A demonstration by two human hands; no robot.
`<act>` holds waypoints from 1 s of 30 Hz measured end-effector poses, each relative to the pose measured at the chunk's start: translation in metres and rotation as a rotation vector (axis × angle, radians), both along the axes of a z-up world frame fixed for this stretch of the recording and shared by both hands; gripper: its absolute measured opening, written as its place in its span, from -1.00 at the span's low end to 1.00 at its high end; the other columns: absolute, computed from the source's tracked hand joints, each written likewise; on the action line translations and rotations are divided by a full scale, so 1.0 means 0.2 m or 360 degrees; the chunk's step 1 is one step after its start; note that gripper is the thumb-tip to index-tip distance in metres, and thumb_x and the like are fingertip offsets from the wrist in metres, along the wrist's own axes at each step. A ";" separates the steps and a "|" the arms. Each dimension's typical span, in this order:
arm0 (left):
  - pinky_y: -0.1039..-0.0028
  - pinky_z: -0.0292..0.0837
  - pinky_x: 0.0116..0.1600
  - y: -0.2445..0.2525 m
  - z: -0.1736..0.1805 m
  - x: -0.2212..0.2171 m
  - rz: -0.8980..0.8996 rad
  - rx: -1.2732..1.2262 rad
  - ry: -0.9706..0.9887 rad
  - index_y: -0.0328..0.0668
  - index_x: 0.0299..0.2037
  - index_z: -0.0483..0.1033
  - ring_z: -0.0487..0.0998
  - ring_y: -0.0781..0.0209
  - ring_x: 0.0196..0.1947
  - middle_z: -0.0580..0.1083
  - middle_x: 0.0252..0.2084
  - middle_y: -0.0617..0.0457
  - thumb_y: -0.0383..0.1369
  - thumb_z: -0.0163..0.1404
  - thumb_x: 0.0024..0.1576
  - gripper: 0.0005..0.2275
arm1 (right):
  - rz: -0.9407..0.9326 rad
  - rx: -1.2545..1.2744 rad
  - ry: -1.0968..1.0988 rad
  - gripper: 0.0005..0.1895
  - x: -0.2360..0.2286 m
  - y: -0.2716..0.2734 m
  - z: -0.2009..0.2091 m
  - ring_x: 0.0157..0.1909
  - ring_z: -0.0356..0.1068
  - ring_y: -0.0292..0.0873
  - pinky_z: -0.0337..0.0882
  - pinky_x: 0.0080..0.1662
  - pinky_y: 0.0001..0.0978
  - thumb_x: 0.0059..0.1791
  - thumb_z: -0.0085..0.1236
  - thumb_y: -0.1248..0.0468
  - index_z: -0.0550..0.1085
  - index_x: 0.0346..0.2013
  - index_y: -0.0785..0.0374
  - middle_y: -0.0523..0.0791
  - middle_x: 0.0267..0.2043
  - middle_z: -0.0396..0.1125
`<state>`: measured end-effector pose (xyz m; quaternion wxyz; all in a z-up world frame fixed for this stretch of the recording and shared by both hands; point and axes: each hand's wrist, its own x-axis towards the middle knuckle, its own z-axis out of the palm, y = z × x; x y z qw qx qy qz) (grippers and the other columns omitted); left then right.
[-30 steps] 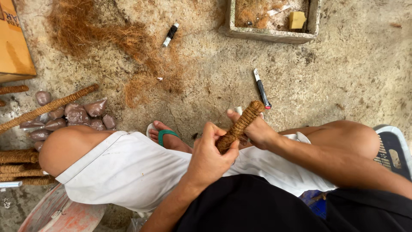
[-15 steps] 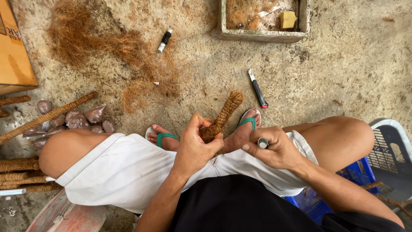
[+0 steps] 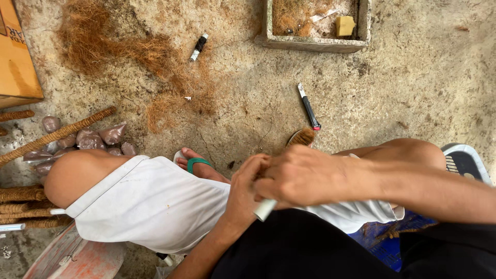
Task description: The person sits cross-legged and wraps brown fibrous material around a long stick to create a broom handle. They use a small cylindrical tool to press and secure the fibers as they wrap. The person occasionally picks up more fibers from the floor to continue the wrapping process.
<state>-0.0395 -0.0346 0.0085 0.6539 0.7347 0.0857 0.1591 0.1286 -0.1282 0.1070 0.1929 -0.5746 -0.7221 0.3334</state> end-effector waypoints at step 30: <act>0.41 0.52 -0.22 0.02 0.07 0.00 0.0241 0.0066 0.0164 -0.33 -0.23 0.41 0.57 0.14 -0.28 0.47 -0.24 -0.05 -0.52 0.27 0.01 -0.75 | -0.1258 -0.1111 0.1755 -0.60 -0.01 -0.09 -0.93 -0.59 0.18 -0.37 0.24 -0.53 -0.43 0.09 0.02 -0.09 0.37 -0.45 0.13 -0.26 -0.57 0.22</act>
